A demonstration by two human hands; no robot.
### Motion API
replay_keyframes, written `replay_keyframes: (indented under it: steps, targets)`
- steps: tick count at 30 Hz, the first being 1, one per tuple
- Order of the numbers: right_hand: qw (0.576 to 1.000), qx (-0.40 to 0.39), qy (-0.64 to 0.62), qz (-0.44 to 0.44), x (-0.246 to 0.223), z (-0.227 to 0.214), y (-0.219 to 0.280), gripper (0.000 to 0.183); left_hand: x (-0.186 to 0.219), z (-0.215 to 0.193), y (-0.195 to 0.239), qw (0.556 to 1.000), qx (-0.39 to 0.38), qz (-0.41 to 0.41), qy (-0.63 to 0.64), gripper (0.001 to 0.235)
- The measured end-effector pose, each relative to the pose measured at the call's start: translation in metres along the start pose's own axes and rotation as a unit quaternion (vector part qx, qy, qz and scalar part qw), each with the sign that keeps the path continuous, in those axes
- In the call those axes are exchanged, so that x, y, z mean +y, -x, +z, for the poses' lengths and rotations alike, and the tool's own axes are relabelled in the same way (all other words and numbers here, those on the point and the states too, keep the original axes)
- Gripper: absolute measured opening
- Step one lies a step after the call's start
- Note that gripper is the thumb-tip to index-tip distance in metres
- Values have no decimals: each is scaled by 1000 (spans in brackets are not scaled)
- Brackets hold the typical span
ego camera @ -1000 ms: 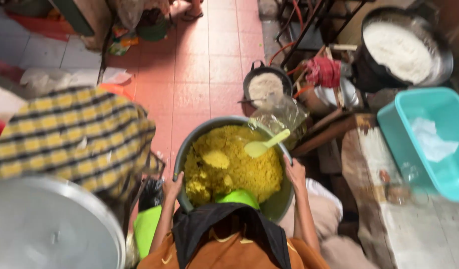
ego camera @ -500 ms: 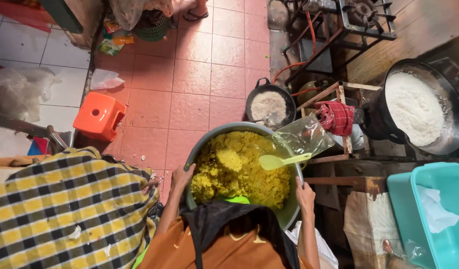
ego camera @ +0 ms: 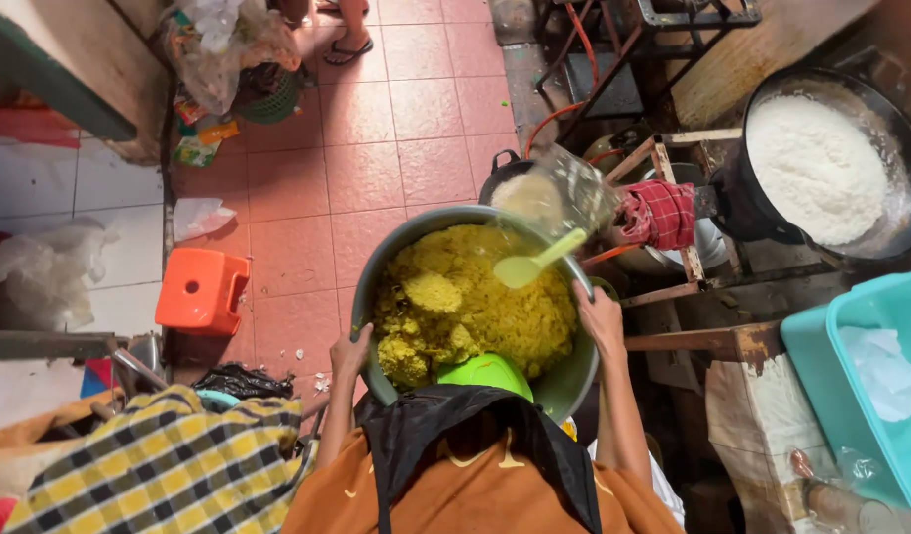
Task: Managing and preparing large portions of yellow rice and noodles in a kitchen.
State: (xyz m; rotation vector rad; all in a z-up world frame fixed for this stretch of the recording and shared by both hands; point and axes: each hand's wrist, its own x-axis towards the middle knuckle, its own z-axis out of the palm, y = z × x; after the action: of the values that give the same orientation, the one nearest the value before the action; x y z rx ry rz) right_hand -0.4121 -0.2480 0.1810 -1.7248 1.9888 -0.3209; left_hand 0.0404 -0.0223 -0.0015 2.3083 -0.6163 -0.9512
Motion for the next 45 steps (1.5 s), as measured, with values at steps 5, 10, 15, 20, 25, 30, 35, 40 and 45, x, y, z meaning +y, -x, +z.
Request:
replay_keyframes:
  steps: [5,10,15,20,25,30,35,40,45]
  targets:
    - [999,-11,5,-49,-61,9,-59,67,6,-7,-22,999,34,-18,19,75]
    - [993,-58,15,-98,-101,47,-157,68,39,2,-81,996,61,-61,11,78]
    - [987,-85,-24,-136,-156,70,-279,68,100,15,-151,994,97,-34,25,77]
    - [980,-102,-41,-168,-212,66,-363,66,160,16,-233,994,96,-53,-6,78]
    - [989,-104,3,-101,-264,95,-466,70,230,9,-333,994,96,-57,6,77]
    - [988,-64,-25,-141,-332,125,-577,69,322,-18,-452,997,74,-33,-4,72]
    - [994,-46,-36,-96,-398,130,-678,67,420,-36,-576,998,51,-36,-7,71]
    - [994,-42,-17,-98,-456,133,-765,70,457,-11,-691,997,50,-44,-37,72]
    - [991,-33,1,-128,-485,143,-926,66,572,20,-779,999,43,-24,4,71]
